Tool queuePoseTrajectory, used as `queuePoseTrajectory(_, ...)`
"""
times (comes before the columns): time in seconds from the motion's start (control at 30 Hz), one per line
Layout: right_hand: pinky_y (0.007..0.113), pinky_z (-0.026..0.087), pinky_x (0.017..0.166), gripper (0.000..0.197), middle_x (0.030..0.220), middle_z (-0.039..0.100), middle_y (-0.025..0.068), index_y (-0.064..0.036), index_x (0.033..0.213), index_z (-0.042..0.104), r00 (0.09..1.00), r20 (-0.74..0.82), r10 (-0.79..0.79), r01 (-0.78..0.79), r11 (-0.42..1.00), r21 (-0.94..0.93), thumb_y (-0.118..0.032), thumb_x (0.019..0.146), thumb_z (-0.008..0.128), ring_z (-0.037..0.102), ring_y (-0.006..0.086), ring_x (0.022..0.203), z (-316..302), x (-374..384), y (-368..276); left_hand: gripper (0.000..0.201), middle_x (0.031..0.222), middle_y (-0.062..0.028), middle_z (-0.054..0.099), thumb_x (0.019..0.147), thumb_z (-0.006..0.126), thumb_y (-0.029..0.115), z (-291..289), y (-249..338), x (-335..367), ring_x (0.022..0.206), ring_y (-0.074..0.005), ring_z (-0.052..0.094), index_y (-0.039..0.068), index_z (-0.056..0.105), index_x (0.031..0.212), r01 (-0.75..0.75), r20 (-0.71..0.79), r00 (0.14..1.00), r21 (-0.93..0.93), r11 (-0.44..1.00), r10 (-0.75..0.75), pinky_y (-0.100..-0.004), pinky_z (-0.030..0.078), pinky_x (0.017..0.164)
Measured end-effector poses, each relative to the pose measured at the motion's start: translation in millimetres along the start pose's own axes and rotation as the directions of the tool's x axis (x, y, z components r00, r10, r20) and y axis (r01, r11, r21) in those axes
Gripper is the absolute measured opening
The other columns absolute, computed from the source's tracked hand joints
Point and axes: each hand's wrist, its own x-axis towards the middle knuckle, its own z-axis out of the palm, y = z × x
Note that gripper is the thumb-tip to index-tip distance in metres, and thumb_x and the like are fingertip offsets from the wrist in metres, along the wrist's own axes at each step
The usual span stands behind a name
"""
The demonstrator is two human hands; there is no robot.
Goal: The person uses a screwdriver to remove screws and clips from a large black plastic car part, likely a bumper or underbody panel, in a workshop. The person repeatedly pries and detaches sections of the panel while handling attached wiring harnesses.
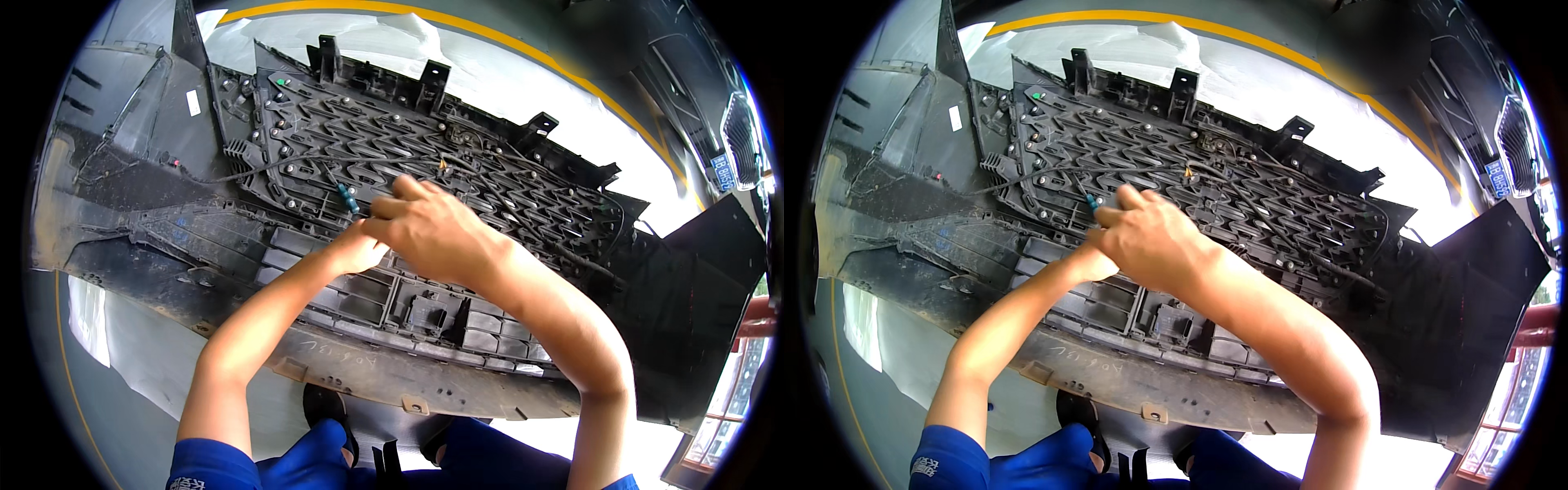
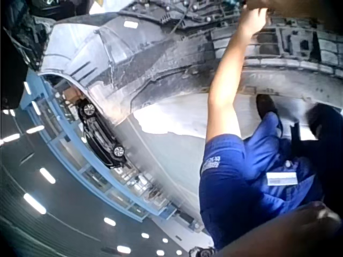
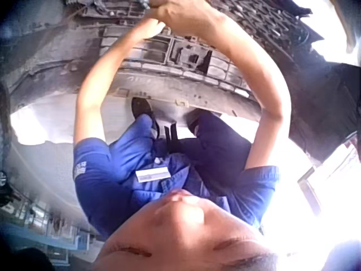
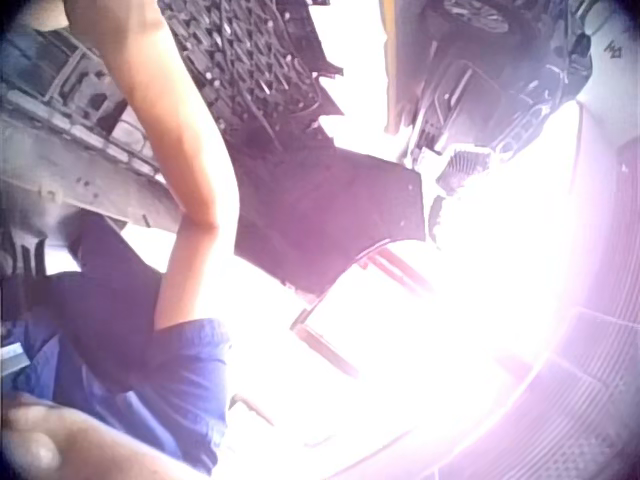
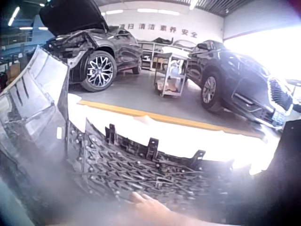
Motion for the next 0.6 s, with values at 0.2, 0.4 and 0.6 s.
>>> queuePoseTrajectory(0.2, 0.038, 0.061, 0.056, 0.023, 0.097, 0.070, 0.0161, -0.0030, 0.113, 0.066, 0.917, 0.176, 0.358, -0.349, 0.933, -0.084, -0.016, 0.095, 0.068, 0.075, 0.0295, 0.081, -15.0, 1.4, -14.1, 0.019, 0.095, -0.0172, 0.074, 0.090, 0.069, 0.016, -14.3, 33.5, -3.7, 0.084, -0.0382, 0.072, 0.006, 0.072, 0.106, -0.066, -0.076, 0.995, -0.014, 0.998, 0.065, -0.0451, 0.058, 0.073)
queuePoseTrajectory(0.4, 0.037, 0.059, 0.051, 0.022, 0.086, 0.070, 0.0148, -0.0039, 0.106, 0.064, 0.987, 0.016, 0.158, -0.155, 0.982, -0.105, -0.010, 0.087, 0.073, 0.075, 0.0303, 0.068, -5.2, -12.3, 2.4, 0.013, 0.092, -0.0152, 0.073, 0.091, 0.070, 0.016, -20.5, 60.0, -2.8, 0.084, -0.0372, 0.071, 0.004, 0.070, 0.096, -0.084, -0.126, 0.985, 0.223, 0.971, 0.114, -0.0434, 0.057, 0.071)
queuePoseTrajectory(0.6, 0.047, 0.059, 0.060, 0.020, 0.082, 0.070, 0.0175, -0.0019, 0.104, 0.063, 0.913, 0.125, 0.388, -0.395, 0.918, 0.037, -0.020, 0.096, 0.067, 0.074, 0.0369, 0.068, -10.2, -16.0, -6.2, 0.014, 0.086, -0.0107, 0.073, 0.091, 0.073, 0.020, -18.1, 48.1, -11.5, 0.080, -0.0353, 0.071, 0.010, 0.070, 0.100, -0.110, -0.111, 0.984, 0.243, 0.964, 0.140, -0.0447, 0.057, 0.070)
